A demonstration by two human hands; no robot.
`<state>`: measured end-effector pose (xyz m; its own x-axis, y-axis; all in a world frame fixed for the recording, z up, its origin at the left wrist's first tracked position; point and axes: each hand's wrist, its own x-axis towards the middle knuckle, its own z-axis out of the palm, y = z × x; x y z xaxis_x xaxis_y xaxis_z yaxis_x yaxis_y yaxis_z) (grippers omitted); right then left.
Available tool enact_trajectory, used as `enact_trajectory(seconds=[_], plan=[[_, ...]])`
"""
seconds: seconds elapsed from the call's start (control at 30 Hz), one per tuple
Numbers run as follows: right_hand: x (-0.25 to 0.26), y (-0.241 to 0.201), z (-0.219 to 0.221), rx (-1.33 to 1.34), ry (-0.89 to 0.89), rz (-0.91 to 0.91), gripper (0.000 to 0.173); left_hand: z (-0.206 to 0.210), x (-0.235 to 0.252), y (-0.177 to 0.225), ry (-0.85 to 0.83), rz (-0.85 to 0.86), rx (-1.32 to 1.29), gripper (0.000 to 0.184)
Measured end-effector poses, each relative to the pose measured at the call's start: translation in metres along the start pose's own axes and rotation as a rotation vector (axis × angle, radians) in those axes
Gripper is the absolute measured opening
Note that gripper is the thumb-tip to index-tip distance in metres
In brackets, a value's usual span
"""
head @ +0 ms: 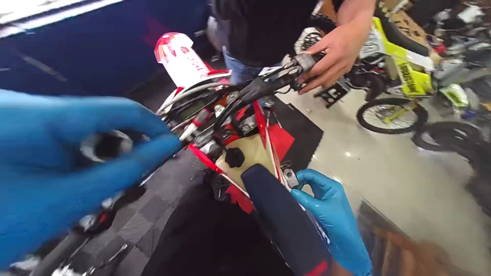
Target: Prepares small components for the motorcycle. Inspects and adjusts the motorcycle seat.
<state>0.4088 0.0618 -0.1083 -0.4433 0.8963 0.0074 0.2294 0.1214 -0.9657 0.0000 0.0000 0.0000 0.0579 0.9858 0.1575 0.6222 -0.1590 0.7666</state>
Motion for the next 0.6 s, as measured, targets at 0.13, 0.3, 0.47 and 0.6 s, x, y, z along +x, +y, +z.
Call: enact_trajectory(seconds=[0.13,0.3,0.47,0.6], plan=[[-0.034,0.025,0.047,0.191,-0.049,0.016,0.022,0.132,-0.094,0.046,-0.022,-0.257,-0.005,0.029],[-0.086,0.036,0.099,0.244,-0.158,0.078,0.025,0.243,-0.152,0.032,0.046,-0.573,-0.411,0.034],[-0.122,0.058,0.139,-0.048,-0.136,0.004,0.021,0.271,-0.188,0.018,0.241,-0.799,-0.700,0.016],[-0.139,0.064,0.162,-0.198,-0.151,0.011,0.022,0.275,-0.210,0.003,0.287,-0.930,-0.880,0.013]])
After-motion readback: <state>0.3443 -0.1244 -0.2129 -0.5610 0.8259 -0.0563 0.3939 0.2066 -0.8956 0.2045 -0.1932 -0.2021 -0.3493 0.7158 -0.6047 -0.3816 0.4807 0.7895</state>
